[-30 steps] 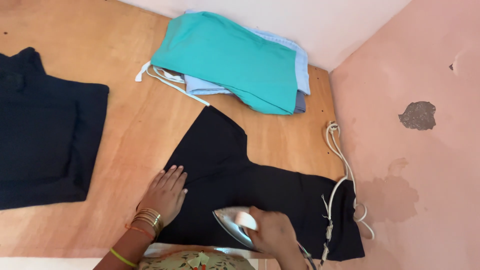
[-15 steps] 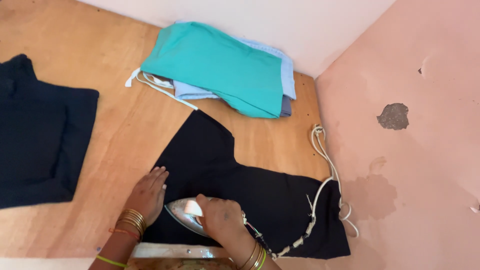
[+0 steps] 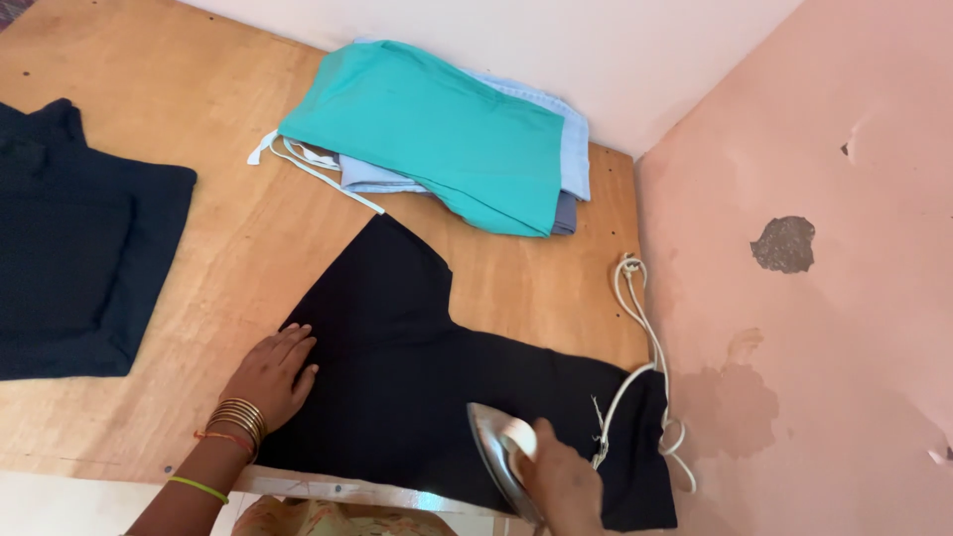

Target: The person irons a black garment on a wooden table. They smooth the fabric with one hand while moving the iron with the other, then fold the garment and place it on a stack of other clothes.

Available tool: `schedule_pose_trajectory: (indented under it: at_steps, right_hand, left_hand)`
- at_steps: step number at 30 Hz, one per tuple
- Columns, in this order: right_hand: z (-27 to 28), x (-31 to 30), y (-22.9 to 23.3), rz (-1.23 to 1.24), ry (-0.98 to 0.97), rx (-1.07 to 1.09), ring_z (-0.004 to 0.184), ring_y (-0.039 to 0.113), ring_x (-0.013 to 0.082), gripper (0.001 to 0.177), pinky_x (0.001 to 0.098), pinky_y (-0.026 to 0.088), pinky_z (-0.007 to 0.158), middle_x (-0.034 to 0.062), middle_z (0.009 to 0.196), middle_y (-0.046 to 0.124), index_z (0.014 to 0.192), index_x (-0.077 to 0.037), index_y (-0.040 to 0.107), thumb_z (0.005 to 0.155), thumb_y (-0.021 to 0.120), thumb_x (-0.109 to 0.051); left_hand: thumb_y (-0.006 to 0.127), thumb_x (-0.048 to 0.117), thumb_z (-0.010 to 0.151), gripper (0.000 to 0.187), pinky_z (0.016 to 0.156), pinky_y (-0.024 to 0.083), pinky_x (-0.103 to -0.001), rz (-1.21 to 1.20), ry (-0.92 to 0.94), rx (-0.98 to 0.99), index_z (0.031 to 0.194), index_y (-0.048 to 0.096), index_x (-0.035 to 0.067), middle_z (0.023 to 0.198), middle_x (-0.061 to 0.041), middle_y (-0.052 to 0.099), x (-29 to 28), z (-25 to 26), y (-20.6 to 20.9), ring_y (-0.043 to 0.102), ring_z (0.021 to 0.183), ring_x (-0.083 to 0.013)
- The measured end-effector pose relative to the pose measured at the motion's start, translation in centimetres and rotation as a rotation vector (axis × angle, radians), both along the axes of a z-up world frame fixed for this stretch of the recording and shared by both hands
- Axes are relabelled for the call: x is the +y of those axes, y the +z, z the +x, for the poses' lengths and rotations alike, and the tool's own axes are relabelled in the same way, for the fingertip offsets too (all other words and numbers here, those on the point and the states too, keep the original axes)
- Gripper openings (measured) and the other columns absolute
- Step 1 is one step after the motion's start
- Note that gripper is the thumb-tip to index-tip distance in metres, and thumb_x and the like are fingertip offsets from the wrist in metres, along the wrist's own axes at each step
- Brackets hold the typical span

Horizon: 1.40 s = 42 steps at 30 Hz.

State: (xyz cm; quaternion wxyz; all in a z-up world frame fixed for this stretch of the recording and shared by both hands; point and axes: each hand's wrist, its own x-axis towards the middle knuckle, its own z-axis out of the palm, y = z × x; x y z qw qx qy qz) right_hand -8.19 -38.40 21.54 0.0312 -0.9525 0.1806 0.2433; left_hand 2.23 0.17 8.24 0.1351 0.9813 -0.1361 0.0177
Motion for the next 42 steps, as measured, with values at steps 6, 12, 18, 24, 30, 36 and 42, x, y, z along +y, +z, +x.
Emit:
schedule_pose_trajectory:
  at_steps: [6,12,18,24,30,36,42]
  right_hand:
    - [0.2,-3.1,-1.1,0.103,0.062,-0.021,0.088,0.076,0.0362,0.036,0.0478,0.06,0.079,0.017,0.09,0.076,0.113,-0.016,0.058,0.092,0.061,-0.045]
    - [2.9,-0.1,-1.2,0.079,0.129,-0.151,0.089,0.073,0.0405,0.039,0.0508,0.058,0.079,0.0199,0.089,0.074,0.107,-0.014,0.061,0.091,0.062,-0.049]
    - [8.2,5.3,-0.2,0.127,0.239,-0.212,0.091,0.071,0.0406,0.036,0.0521,0.057,0.081,0.0204,0.093,0.074,0.106,-0.011,0.062,0.093,0.062,-0.044]
    - [12.2,8.9,0.9,0.269,0.443,-0.294,0.09,0.072,0.038,0.032,0.0502,0.056,0.08,0.0188,0.095,0.075,0.107,-0.009,0.067,0.088,0.064,-0.035]
    - [11.0,8.6,1.2,0.273,0.379,-0.2,0.093,0.072,0.0394,0.029,0.0511,0.056,0.082,0.0202,0.098,0.074,0.11,-0.01,0.064,0.092,0.061,-0.033]
    - [6.1,3.7,0.5,0.202,0.365,-0.06,0.099,0.07,0.0401,0.034,0.0521,0.056,0.084,0.0193,0.1,0.073,0.111,-0.013,0.061,0.089,0.064,-0.04]
    - [0.7,-7.8,-3.4,0.103,0.193,-0.014,0.097,0.073,0.0385,0.04,0.0518,0.056,0.086,0.0192,0.095,0.075,0.117,-0.019,0.059,0.089,0.065,-0.047]
  left_hand:
    - [0.055,0.036,0.092,0.048,0.121,0.03,-0.037,0.042,0.003,-0.017,0.131,0.061,0.009,0.15,-0.006,0.051,-0.2,-0.2,0.2,0.043,0.142,-0.0215]
    - [0.056,0.037,0.09,0.052,0.12,0.028,-0.038,0.038,0.01,0.003,0.134,0.062,0.009,0.15,-0.007,0.05,-0.3,0.0,0.4,0.041,0.142,-0.0224]
    - [0.056,0.037,0.09,0.05,0.121,0.028,-0.039,0.042,0.008,-0.003,0.131,0.061,0.008,0.15,-0.006,0.05,-0.1,-0.2,0.0,0.041,0.143,-0.0226]
    - [0.057,0.037,0.09,0.049,0.121,0.029,-0.037,0.04,0.015,0.003,0.129,0.062,0.009,0.149,-0.005,0.051,-0.4,-0.1,0.4,0.042,0.143,-0.0209]
    - [0.058,0.036,0.09,0.047,0.121,0.031,-0.037,-0.005,0.026,-0.034,0.128,0.063,0.01,0.148,-0.005,0.053,-0.3,-0.1,0.3,0.044,0.142,-0.0202]
    - [0.058,0.036,0.09,0.047,0.12,0.03,-0.037,-0.015,0.022,-0.003,0.129,0.063,0.009,0.148,-0.005,0.053,-0.1,-0.1,0.3,0.044,0.141,-0.021]
    - [0.058,0.036,0.089,0.048,0.12,0.03,-0.037,0.014,0.019,-0.004,0.128,0.063,0.008,0.148,-0.006,0.053,-0.2,0.0,0.5,0.043,0.141,-0.0213]
